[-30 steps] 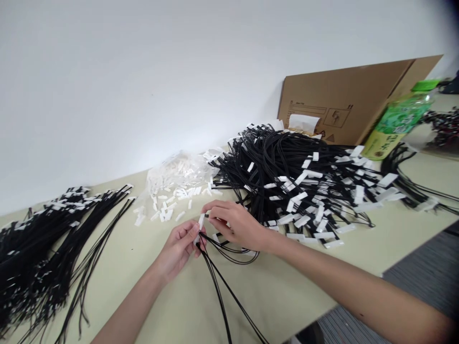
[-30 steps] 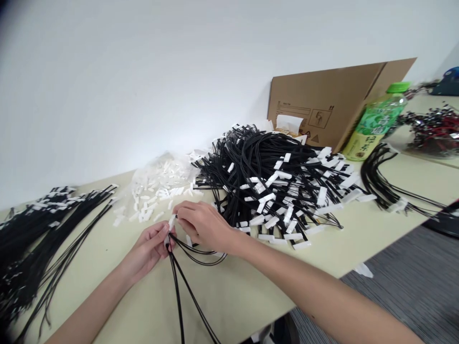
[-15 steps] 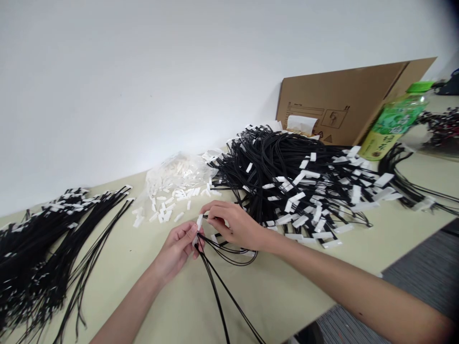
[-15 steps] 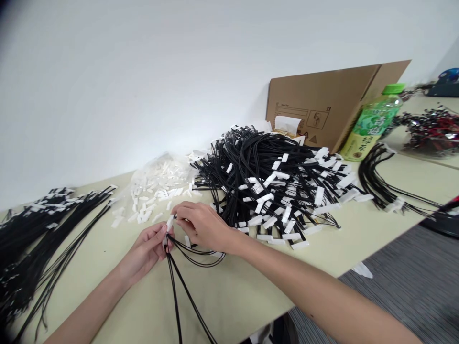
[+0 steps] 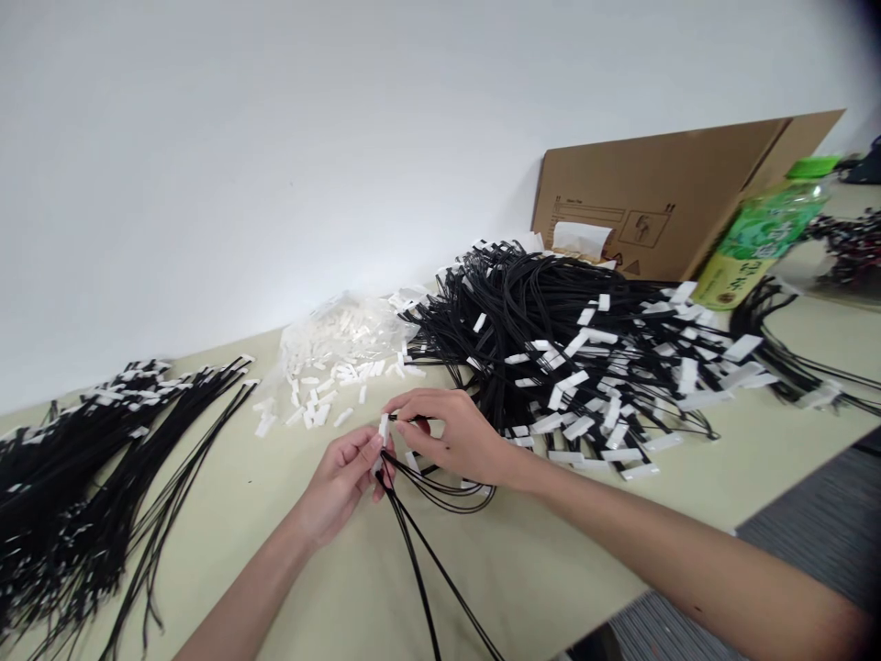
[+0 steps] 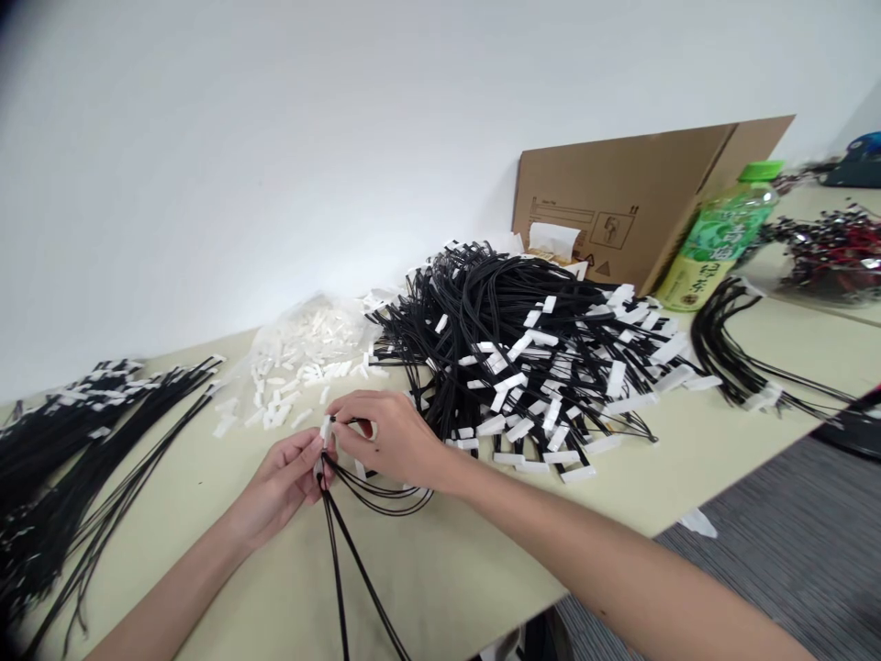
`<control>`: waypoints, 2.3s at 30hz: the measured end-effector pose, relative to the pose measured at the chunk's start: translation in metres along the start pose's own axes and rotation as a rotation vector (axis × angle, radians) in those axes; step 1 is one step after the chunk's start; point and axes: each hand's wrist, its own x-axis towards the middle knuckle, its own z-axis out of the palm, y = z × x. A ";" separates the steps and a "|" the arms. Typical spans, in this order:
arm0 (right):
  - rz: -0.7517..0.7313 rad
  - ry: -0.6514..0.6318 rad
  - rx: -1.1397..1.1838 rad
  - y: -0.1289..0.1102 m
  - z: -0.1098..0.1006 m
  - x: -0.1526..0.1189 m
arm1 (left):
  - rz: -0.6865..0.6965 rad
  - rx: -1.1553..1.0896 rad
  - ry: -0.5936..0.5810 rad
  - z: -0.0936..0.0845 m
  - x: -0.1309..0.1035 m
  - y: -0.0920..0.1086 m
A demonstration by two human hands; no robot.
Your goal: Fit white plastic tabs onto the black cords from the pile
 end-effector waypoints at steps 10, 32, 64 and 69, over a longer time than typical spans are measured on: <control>0.018 -0.007 0.037 -0.003 -0.001 0.002 | 0.052 0.046 0.047 0.004 -0.001 -0.001; -0.404 -0.185 -0.320 0.002 0.004 -0.003 | 0.121 -0.123 0.207 0.000 0.005 -0.005; -0.109 0.205 -0.380 -0.004 -0.006 0.000 | 0.069 -0.090 0.250 0.002 0.004 -0.004; -0.093 0.197 -0.389 -0.003 -0.006 0.000 | 0.075 -0.086 0.241 0.002 0.003 -0.004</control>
